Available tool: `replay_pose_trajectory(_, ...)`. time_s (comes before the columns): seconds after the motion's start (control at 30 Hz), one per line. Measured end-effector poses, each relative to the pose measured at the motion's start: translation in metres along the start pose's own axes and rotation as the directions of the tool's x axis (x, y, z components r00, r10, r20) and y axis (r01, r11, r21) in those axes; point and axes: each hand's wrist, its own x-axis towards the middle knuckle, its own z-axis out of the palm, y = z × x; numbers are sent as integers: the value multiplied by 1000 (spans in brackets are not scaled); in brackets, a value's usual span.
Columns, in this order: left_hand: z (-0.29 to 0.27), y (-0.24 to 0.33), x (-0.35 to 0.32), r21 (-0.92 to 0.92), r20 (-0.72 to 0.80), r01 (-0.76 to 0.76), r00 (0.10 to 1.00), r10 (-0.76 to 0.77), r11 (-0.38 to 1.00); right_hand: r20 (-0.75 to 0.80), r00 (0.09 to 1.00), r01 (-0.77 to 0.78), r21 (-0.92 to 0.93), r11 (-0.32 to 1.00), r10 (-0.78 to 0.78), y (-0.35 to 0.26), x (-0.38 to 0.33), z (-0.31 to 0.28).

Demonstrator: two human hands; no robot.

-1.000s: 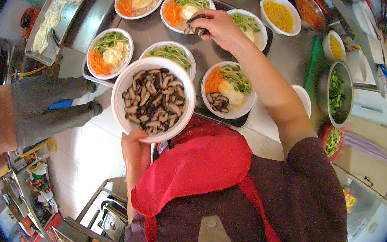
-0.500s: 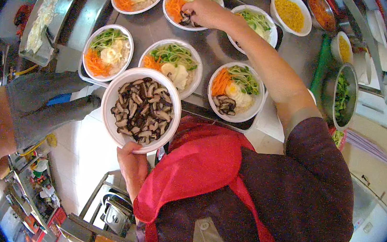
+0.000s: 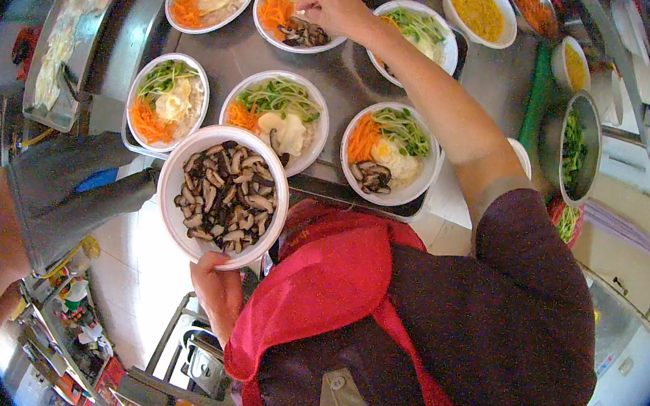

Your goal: The person assembles multiple noodle bowls by adding sliced carrots, mushrooms, and corn kernels to each bowl. They then place red lids on the bowls to complete the assembly.

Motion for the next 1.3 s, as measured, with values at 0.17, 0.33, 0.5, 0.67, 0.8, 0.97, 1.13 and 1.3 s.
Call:
replay_pose_trajectory(0.17, -12, -9, 5, -114, 2, -80, 997, 81, 990, 272, 938, -149, -246, 958, 216, -26, -3, -18)
replay_pose_trajectory(0.33, -4, -11, 11, -165, 37, -109, 992, 117, 980, 305, 885, -261, -298, 918, 351, -28, -11, -21)
replay_pose_trajectory(0.5, -11, -9, 7, -47, 36, -75, 996, 76, 996, 331, 920, -172, -146, 974, 212, -21, -12, -9)
replay_pose_trajectory(0.67, -6, -10, 6, -153, 69, -109, 990, 121, 982, 153, 980, -108, -131, 985, 128, -30, -1, -14)
replay_pose_trajectory(0.8, -19, -11, 5, -134, 61, -135, 988, 144, 982, 103, 985, 147, -88, 985, -137, -19, 4, 14)
replay_pose_trajectory(0.97, -19, -10, 4, -122, 101, -67, 992, 80, 990, 311, 950, 36, -189, 981, 25, -27, 8, 3)
replay_pose_trajectory(1.13, -24, -12, -6, -92, 66, -54, 996, 60, 994, 28, 999, -40, -100, 994, 43, -8, 4, 3)
replay_pose_trajectory(1.3, -32, -20, -1, -116, 151, -154, 974, 171, 981, 149, 981, -84, -227, 970, 120, -13, 1, 1)
